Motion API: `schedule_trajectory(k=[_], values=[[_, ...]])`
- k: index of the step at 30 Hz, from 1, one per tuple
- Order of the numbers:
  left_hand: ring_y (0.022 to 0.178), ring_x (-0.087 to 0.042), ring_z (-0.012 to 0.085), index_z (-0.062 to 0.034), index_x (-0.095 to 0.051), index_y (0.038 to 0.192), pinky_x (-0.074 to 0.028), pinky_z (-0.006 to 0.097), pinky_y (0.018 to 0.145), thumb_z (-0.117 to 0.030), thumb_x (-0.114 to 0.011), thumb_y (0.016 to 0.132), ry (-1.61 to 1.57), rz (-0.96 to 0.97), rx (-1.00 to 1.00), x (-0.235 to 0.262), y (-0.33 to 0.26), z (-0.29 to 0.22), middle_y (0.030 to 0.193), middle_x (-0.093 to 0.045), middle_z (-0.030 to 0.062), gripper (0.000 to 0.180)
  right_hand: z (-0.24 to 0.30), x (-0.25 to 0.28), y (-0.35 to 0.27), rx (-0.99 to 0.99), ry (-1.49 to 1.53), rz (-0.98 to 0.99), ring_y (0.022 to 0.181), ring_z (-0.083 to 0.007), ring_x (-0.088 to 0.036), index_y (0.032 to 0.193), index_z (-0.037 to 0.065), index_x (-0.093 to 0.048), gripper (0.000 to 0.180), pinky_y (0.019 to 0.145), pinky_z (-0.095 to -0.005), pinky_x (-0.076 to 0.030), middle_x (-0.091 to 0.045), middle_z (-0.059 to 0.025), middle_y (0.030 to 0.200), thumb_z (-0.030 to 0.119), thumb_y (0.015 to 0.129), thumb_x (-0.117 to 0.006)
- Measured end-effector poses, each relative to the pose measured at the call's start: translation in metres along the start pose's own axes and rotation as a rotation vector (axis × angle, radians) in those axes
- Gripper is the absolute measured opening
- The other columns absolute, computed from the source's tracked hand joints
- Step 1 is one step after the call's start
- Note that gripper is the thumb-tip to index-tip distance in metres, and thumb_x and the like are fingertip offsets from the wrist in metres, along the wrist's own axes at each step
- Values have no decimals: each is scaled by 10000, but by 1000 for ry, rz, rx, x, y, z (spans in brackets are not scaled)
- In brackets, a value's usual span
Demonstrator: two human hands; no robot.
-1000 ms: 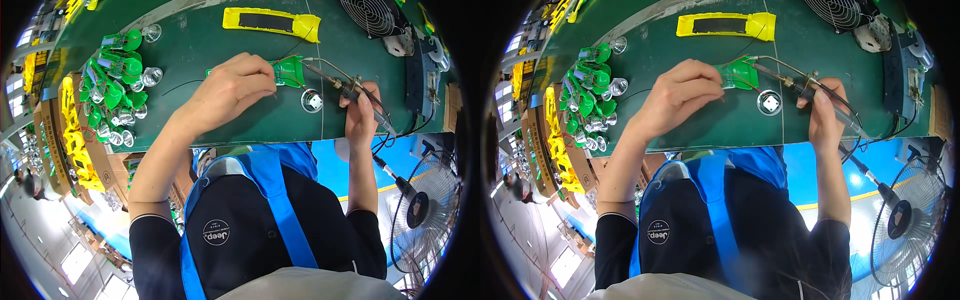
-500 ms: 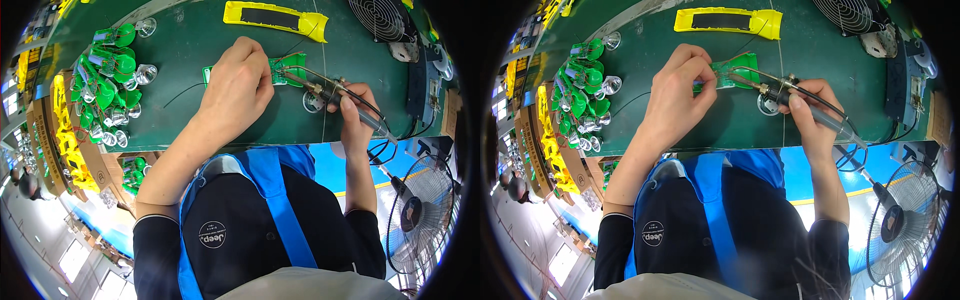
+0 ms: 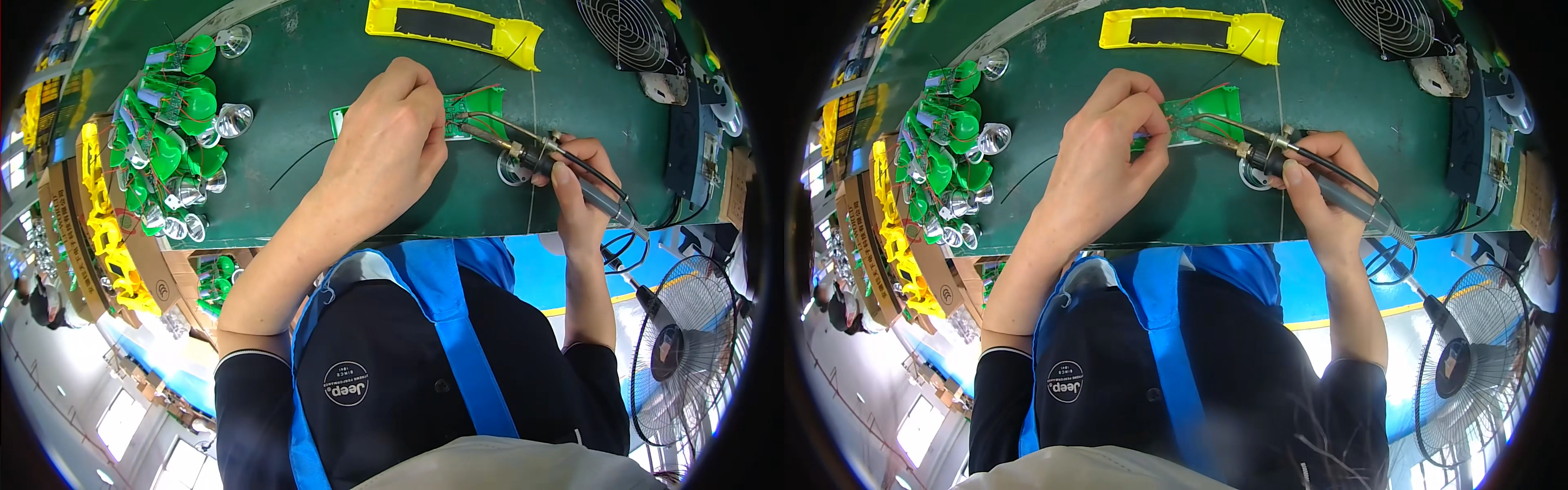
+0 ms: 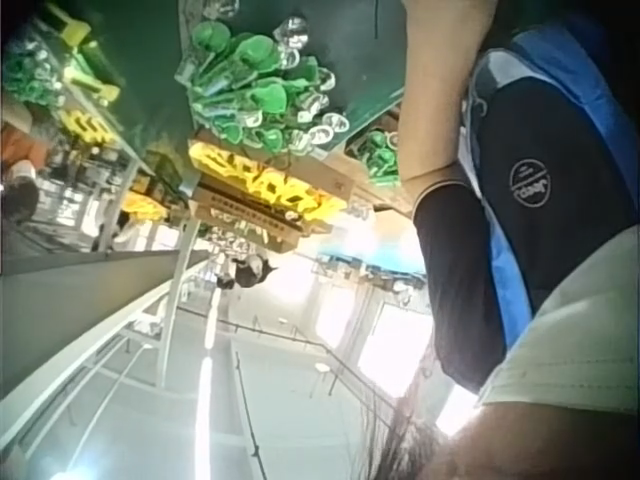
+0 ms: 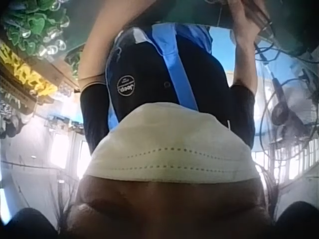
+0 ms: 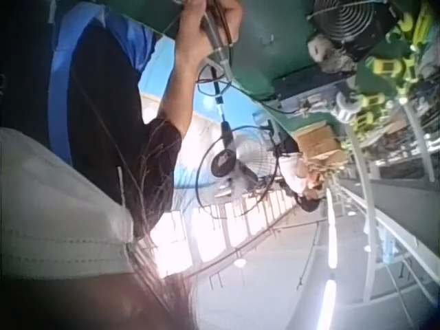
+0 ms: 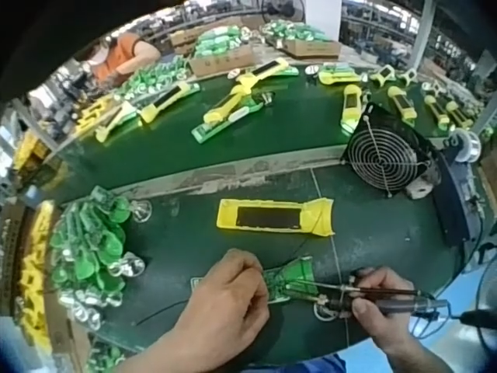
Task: Assemble solar-powered flashlights by soldering components and fitting them into the casing.
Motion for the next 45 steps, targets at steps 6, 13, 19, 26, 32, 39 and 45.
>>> schedule_trajectory(k=[6,13,19,26,32,39,45], values=[[711,-581,276,21,-531,730,-474,333,635,58,-593,676,5,21,9,0,2,-1,933,-537,120,91,-3,2,-2,66,-25,-2,654,-125,-571,913,-10,-492,211,1020,-368,-273,-611,-86,690,173,836,-564],[713,-584,275,24,-530,727,-476,333,646,52,-589,682,23,44,17,2,3,-2,931,-534,120,79,-2,2,-2,43,170,-88,694,-155,-555,947,-39,-483,247,681,-271,-442,-569,-124,781,177,848,-548],[718,-595,273,27,-530,721,-479,327,650,42,-596,683,2,77,29,3,5,-1,931,-533,122,77,2,5,1,63,169,-97,697,-160,-548,950,-39,-481,265,684,-274,-432,-556,-118,765,197,852,-551],[708,-603,239,32,-536,724,-480,312,633,28,-617,687,17,123,-3,13,4,1,892,-531,107,89,13,13,17,203,182,-124,709,-197,-552,1010,-36,-461,333,681,-302,-438,-560,-148,801,230,846,-578],[647,-609,270,17,-590,764,-473,344,599,-75,-628,745,-200,96,37,5,31,5,746,-628,138,101,26,9,39,398,27,-120,792,-242,-623,1071,-5,-433,313,739,-324,-461,-596,-171,900,183,861,-568],[564,-538,89,13,-615,787,-427,225,535,-49,-623,751,-473,72,93,-2,36,13,663,-603,41,73,19,-27,89,519,-3,-47,863,-197,-636,1087,18,-437,251,769,-248,-457,-642,-129,902,85,876,-556],[586,-489,33,37,-613,796,-399,188,528,-68,-611,771,-545,-10,253,20,10,40,680,-587,3,108,-1,-29,82,567,-245,123,903,-163,-605,1084,29,-455,258,786,-248,-457,-600,-111,971,22,849,-561]])
Point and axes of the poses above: each hand's wrist, its own y-axis towards the middle knuckle, its own x-axis out of the back of the hand, z = x × y, the point moved 3 cm from there along y, towards the middle knuckle
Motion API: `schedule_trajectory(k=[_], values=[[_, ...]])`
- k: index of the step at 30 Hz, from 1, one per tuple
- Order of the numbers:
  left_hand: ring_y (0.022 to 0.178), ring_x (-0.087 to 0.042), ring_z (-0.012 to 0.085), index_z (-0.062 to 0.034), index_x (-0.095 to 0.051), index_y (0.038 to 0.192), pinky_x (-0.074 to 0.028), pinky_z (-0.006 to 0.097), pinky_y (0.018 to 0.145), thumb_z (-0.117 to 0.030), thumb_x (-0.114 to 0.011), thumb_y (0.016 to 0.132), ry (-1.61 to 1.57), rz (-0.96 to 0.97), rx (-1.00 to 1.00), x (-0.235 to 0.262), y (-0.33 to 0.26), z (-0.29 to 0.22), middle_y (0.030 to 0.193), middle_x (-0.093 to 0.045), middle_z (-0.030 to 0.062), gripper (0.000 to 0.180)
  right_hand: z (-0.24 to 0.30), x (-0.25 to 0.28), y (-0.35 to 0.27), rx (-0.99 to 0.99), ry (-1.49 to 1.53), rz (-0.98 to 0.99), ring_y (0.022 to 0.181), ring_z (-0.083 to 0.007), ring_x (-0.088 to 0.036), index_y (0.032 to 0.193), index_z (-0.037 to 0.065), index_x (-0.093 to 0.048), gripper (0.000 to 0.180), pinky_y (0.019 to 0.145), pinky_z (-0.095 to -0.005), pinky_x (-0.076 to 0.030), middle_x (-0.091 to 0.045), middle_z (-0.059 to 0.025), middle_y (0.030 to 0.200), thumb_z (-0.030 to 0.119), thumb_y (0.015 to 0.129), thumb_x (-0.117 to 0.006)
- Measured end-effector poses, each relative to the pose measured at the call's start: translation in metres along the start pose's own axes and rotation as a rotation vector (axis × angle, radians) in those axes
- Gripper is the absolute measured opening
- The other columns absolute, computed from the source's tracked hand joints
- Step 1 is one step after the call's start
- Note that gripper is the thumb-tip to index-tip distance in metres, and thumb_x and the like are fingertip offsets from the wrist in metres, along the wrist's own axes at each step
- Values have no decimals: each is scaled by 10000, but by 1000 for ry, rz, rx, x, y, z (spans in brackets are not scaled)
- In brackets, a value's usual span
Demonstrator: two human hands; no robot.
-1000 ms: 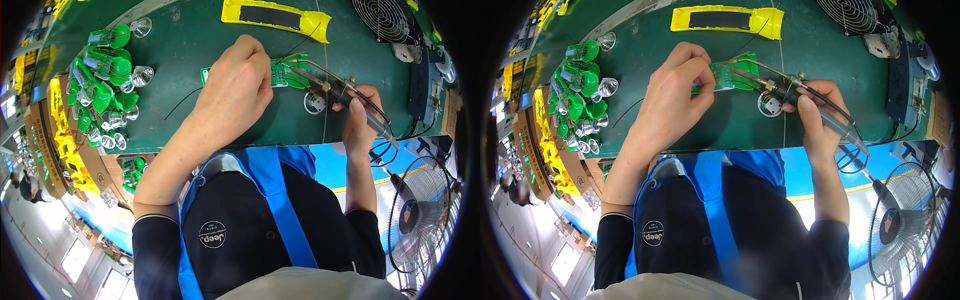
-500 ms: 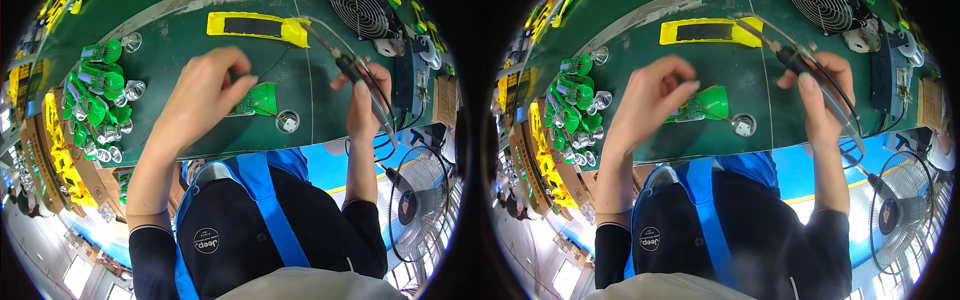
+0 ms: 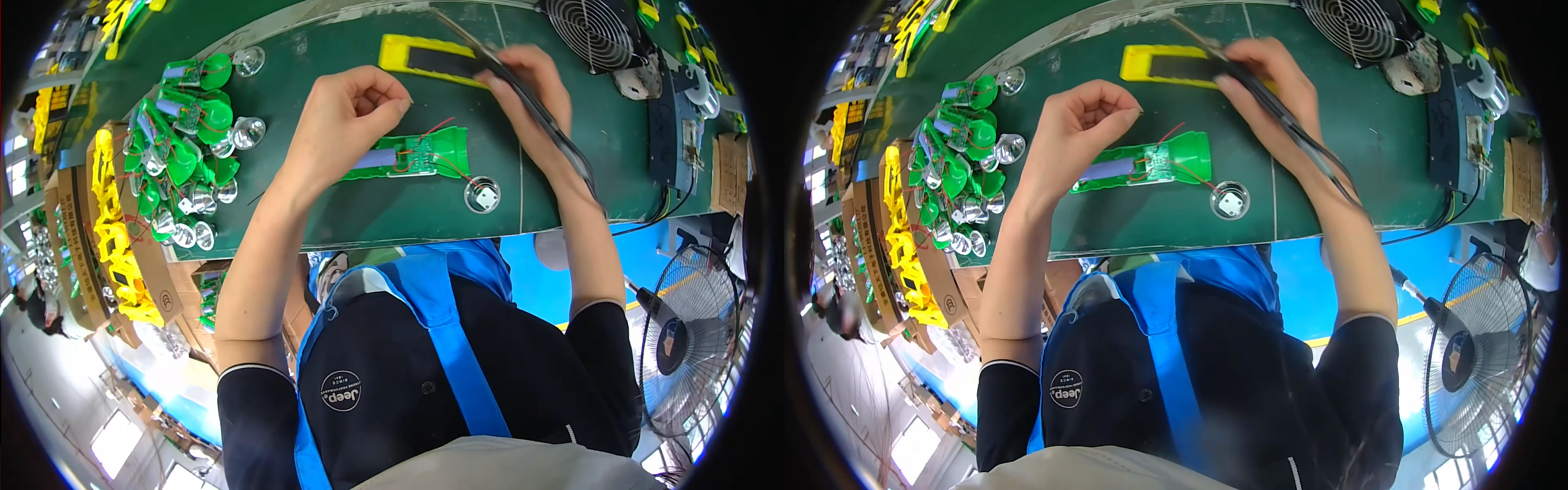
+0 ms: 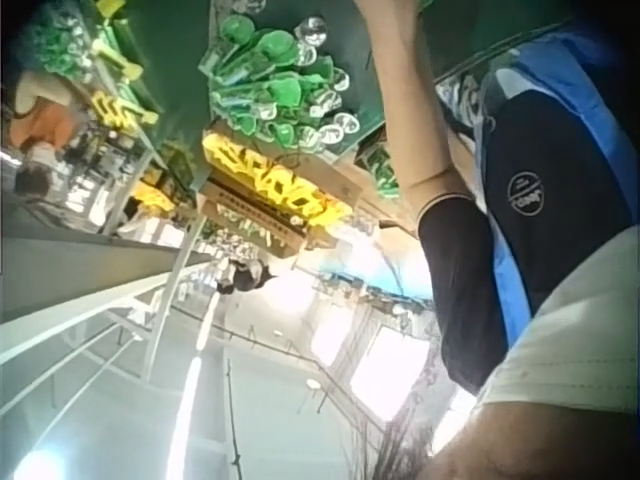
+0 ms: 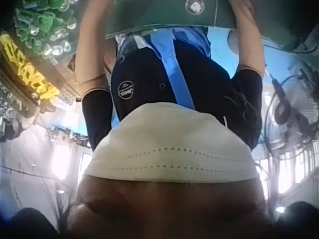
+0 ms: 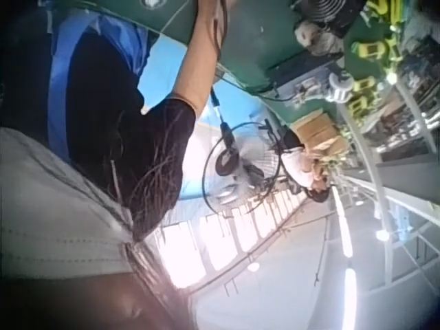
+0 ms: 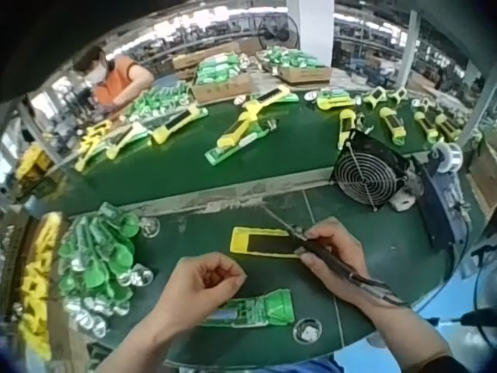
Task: Assemble solar-powered flashlights by soldering components and fitting them into the casing.
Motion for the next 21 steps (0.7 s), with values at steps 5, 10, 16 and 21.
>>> schedule_trajectory(k=[5,10,16,21], values=[[625,-528,117,0,-623,799,-432,256,585,-60,-609,766,201,112,31,-1,1,-2,703,-578,41,70,28,23,-45,-198,153,-129,852,-196,-598,1020,4,-471,200,811,-316,-449,-577,-108,878,114,868,-543],[813,-517,246,-33,-619,766,-426,341,716,-68,-617,745,581,170,-435,-7,28,-10,837,-547,63,41,18,40,-36,-453,382,-203,678,-148,-533,976,-2,-485,246,666,-272,-433,-566,-86,751,199,857,-561],[860,-482,262,-29,-548,752,-396,354,772,-60,-588,770,715,351,-495,-15,38,-9,875,-519,59,54,12,31,-25,-678,403,-39,574,-113,-529,912,1,-518,210,548,-226,-423,-570,-78,675,190,832,-566],[857,-488,251,-34,-548,746,-387,353,777,-68,-585,775,718,347,-501,-15,39,-8,864,-522,49,58,12,26,-19,-696,360,-15,542,-109,-537,900,-1,-524,206,509,-210,-417,-581,-73,652,184,825,-574]])
Point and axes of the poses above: each hand's wrist, its own y-axis towards the middle knuckle, its own x-axis out of the back of the hand, z = x × y, the point moved 3 cm from there along y, towards the middle knuckle
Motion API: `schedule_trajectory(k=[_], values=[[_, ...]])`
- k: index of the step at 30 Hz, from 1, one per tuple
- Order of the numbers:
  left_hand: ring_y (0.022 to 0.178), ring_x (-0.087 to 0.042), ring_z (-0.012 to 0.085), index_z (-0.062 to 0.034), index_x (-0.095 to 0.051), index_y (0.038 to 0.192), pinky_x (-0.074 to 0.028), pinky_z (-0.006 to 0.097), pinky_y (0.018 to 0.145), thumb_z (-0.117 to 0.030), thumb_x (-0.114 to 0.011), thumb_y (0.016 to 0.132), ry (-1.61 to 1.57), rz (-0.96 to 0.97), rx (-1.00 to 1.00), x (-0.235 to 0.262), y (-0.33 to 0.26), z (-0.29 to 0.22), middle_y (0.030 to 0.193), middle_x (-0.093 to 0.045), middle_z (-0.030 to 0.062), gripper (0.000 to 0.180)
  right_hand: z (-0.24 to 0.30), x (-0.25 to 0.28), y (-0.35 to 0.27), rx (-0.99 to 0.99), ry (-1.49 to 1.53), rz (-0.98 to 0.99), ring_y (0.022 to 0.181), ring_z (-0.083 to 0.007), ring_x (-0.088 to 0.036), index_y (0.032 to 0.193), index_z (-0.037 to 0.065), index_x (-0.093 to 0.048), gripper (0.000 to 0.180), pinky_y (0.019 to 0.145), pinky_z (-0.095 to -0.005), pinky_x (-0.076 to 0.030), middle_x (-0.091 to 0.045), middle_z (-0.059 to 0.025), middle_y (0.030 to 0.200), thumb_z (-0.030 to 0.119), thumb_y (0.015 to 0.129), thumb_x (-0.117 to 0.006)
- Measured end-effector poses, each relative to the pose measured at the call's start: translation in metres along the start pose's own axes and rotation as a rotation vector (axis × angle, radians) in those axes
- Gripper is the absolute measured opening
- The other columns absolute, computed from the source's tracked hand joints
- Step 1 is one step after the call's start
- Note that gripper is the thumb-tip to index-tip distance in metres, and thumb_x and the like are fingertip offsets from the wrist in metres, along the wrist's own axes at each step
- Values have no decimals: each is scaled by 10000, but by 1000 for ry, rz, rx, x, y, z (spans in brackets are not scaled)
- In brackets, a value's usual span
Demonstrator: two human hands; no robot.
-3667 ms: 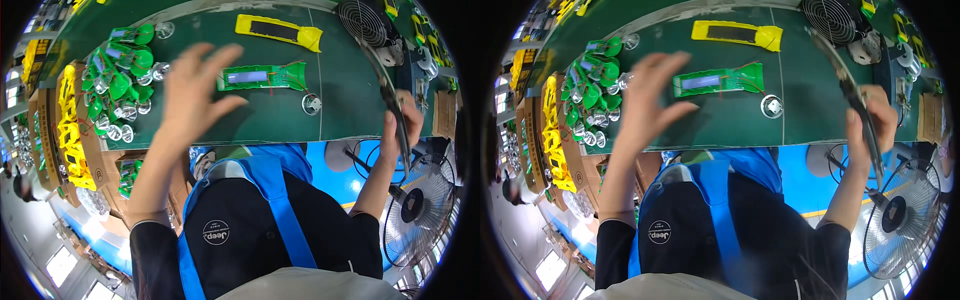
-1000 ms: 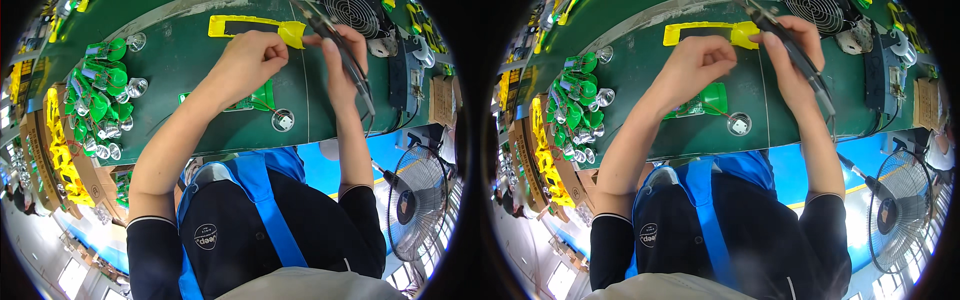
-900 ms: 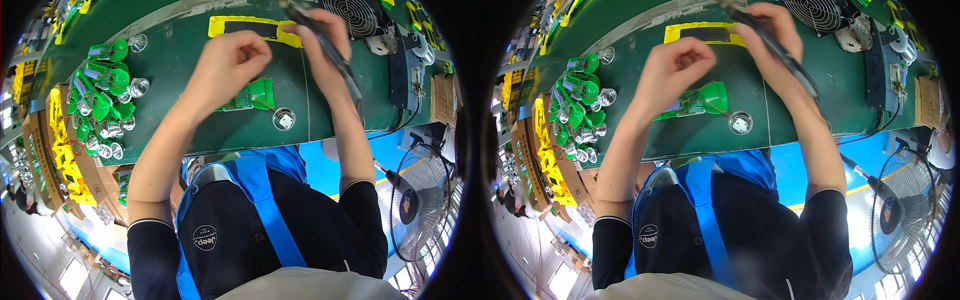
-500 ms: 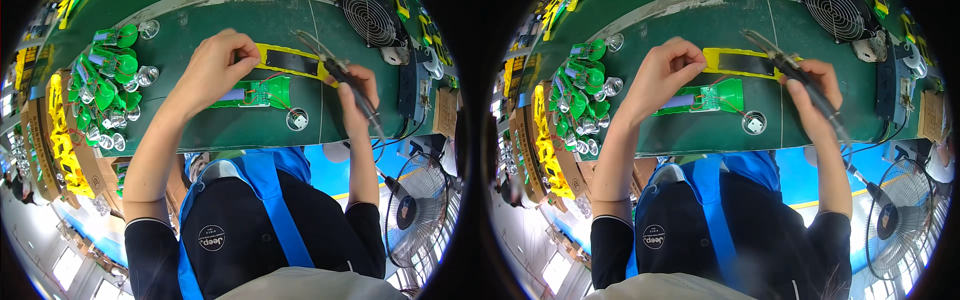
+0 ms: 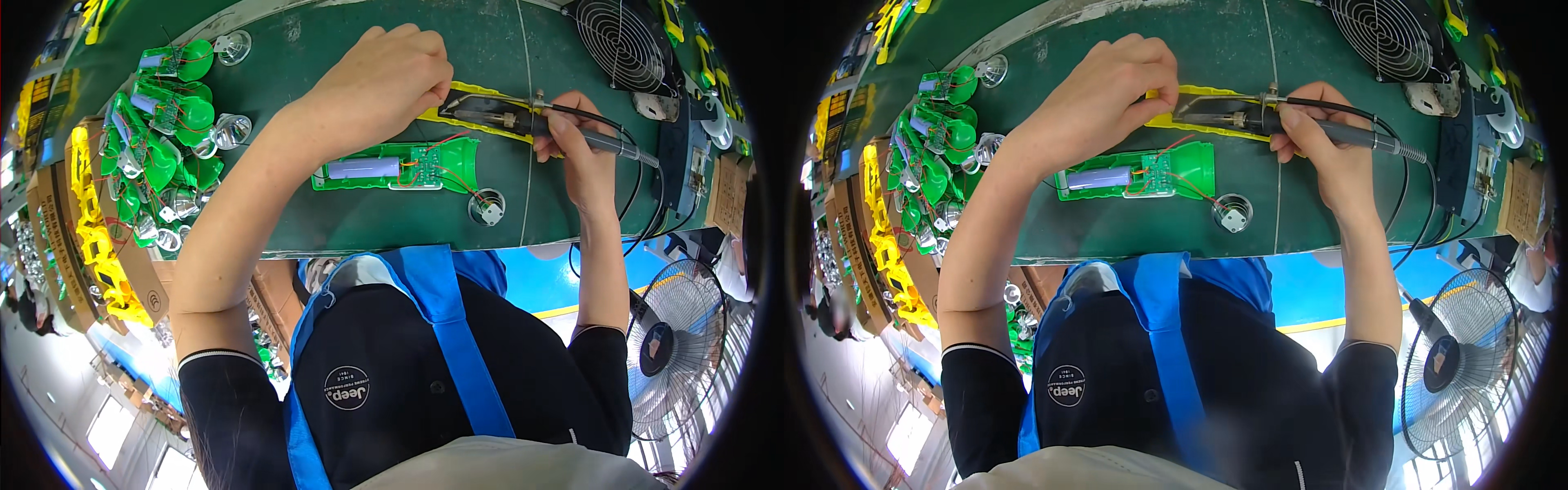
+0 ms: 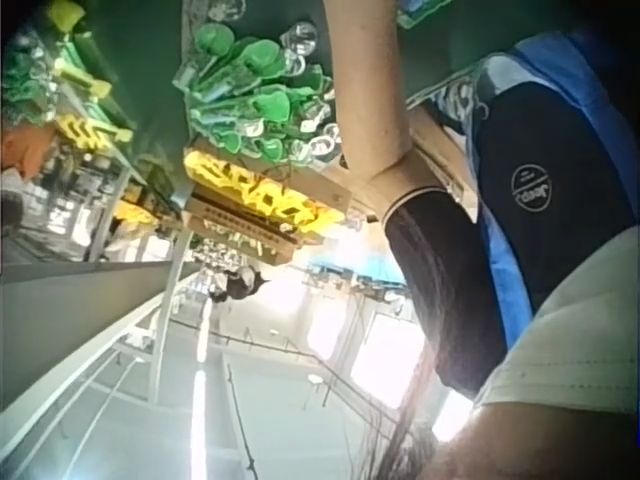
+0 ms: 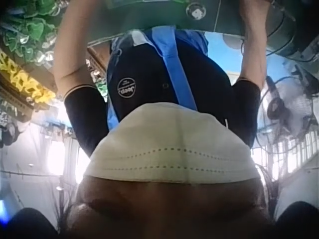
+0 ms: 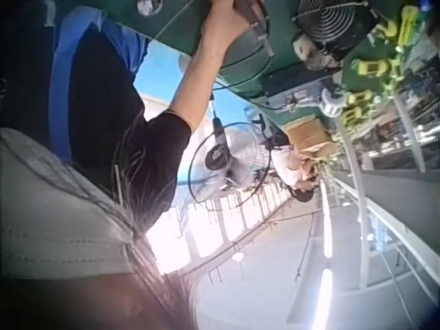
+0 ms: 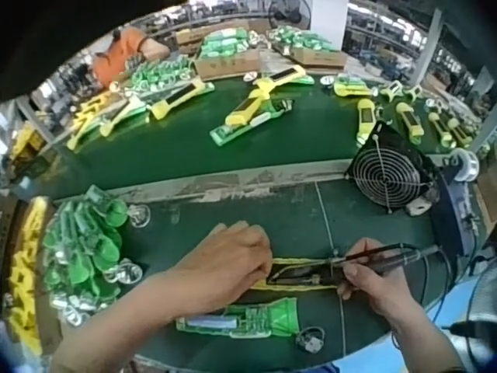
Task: Assemble solar-powered flashlights by soldering components and fitting them into the casing.
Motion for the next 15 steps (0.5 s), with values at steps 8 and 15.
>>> schedule_trajectory(k=[8,15], values=[[855,-492,226,-37,-551,748,-355,338,756,-72,-570,783,59,19,-6,2,0,-2,856,-522,40,53,2,-3,1,9,-35,10,532,-102,-536,894,-1,-523,202,501,-195,-411,-585,-76,649,176,818,-585],[849,-491,219,-39,-551,748,-353,336,748,-74,-567,785,102,37,-17,2,-1,-3,857,-519,38,53,2,-4,-1,8,-59,-2,534,-105,-535,891,-2,-521,204,501,-202,-416,-583,-78,653,175,818,-592]])
Point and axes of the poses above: each hand's wrist, its own y-axis towards the middle knuckle, its own x-axis out of the back of the hand, z = x × y, the point moved 3 cm from there along y, towards the middle knuckle
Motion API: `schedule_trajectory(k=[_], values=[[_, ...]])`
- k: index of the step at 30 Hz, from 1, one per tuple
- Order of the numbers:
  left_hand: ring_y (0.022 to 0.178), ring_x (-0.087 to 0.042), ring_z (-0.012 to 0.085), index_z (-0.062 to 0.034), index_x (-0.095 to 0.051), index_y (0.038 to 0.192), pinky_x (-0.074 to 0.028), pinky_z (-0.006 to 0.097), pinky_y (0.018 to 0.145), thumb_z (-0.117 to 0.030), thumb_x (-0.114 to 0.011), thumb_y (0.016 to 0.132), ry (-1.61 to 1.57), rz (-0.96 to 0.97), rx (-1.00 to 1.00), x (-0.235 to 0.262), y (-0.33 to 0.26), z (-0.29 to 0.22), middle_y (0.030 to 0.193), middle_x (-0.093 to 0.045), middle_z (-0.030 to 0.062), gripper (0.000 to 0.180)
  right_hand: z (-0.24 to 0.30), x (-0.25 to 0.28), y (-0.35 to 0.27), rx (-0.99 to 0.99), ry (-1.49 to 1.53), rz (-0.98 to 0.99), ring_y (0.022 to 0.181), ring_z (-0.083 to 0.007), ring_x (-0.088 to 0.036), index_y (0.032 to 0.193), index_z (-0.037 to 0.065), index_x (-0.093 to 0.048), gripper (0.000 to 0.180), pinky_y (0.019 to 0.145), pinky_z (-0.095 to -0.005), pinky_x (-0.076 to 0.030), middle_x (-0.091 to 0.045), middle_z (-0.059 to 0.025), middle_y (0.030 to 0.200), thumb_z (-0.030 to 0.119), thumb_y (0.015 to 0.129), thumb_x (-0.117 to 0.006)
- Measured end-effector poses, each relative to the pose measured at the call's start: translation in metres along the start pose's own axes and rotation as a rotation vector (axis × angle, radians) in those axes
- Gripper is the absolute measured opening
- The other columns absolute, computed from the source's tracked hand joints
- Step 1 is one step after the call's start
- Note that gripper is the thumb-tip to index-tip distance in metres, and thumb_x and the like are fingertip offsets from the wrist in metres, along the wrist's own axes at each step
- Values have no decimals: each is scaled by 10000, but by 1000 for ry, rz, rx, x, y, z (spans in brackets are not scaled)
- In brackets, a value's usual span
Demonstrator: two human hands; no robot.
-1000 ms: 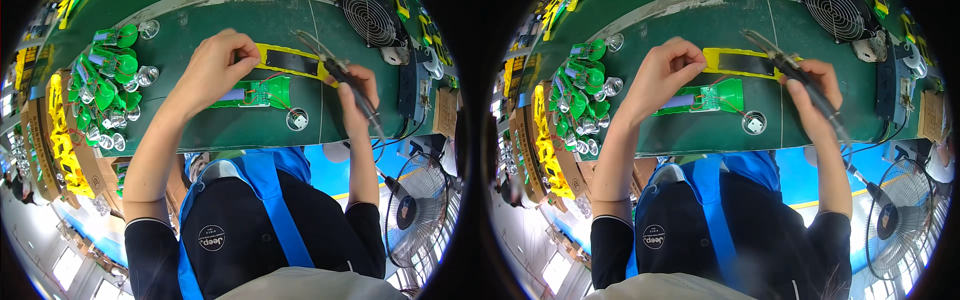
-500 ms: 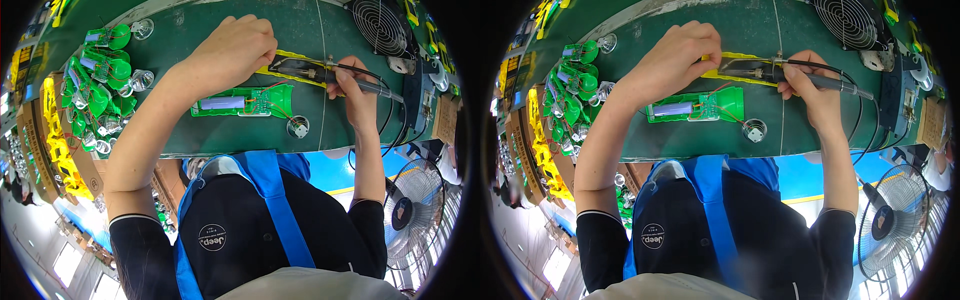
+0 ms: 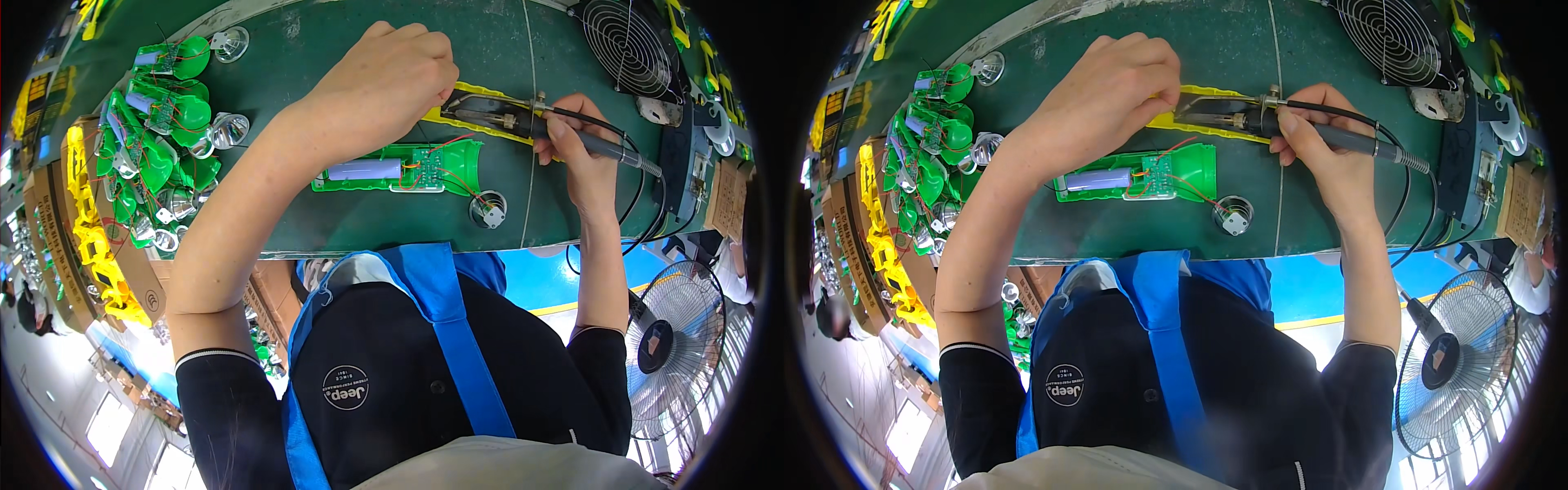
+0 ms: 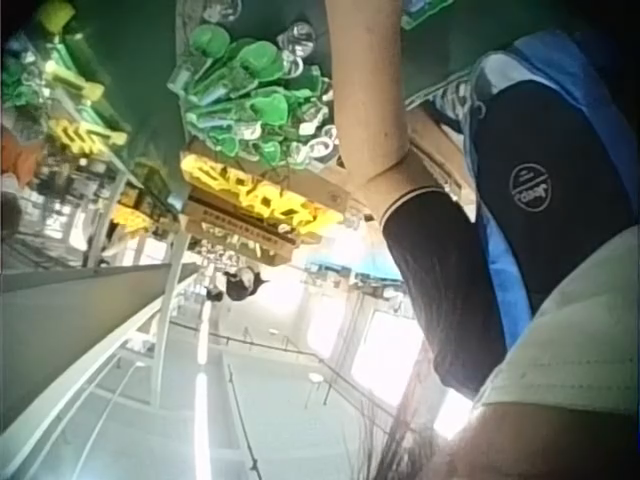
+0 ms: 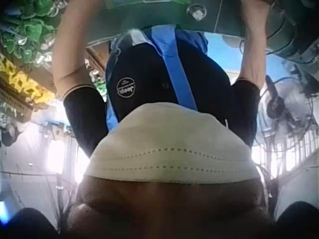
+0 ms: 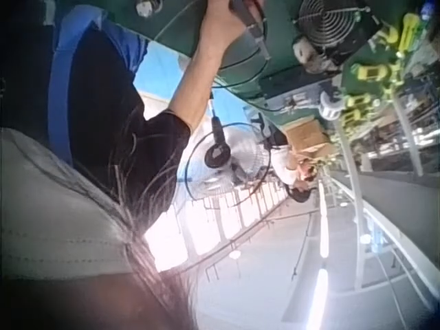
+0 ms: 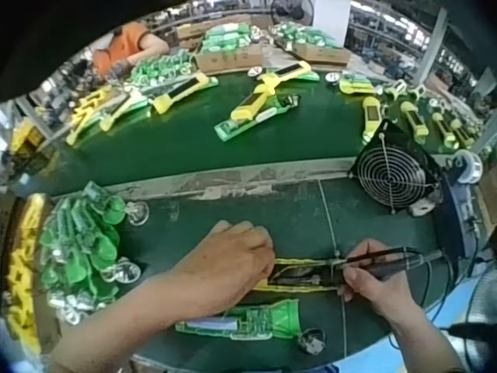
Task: Assemble solar-powered flashlights by soldering components and fitting them into the casing.
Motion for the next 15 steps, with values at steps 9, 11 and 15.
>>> schedule_trajectory(k=[9,11,15], values=[[844,-491,214,-45,-548,737,-351,331,752,-69,-563,782,11,-14,-18,-1,0,0,852,-520,38,52,-9,12,-11,90,123,-84,602,-131,-544,920,-15,-501,217,573,-247,-448,-565,-100,706,184,848,-551],[849,-492,212,-47,-547,735,-350,331,762,-67,-563,781,12,-13,-23,-1,1,0,854,-524,36,53,-12,11,-13,102,161,-91,617,-135,-543,930,-16,-496,219,590,-254,-450,-560,-104,718,184,854,-541],[858,-494,214,-50,-546,738,-350,332,774,-69,-565,783,17,-8,-35,0,2,-1,860,-528,36,52,-21,12,-15,157,224,-135,639,-149,-541,950,-15,-486,229,600,-259,-447,-558,-108,731,189,861,-537]])
Point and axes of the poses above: each hand's wrist, its own y-axis towards the middle knuckle, its own x-axis out of the back of the hand, z = x × y, the point moved 3 cm from there along y, towards the middle knuckle
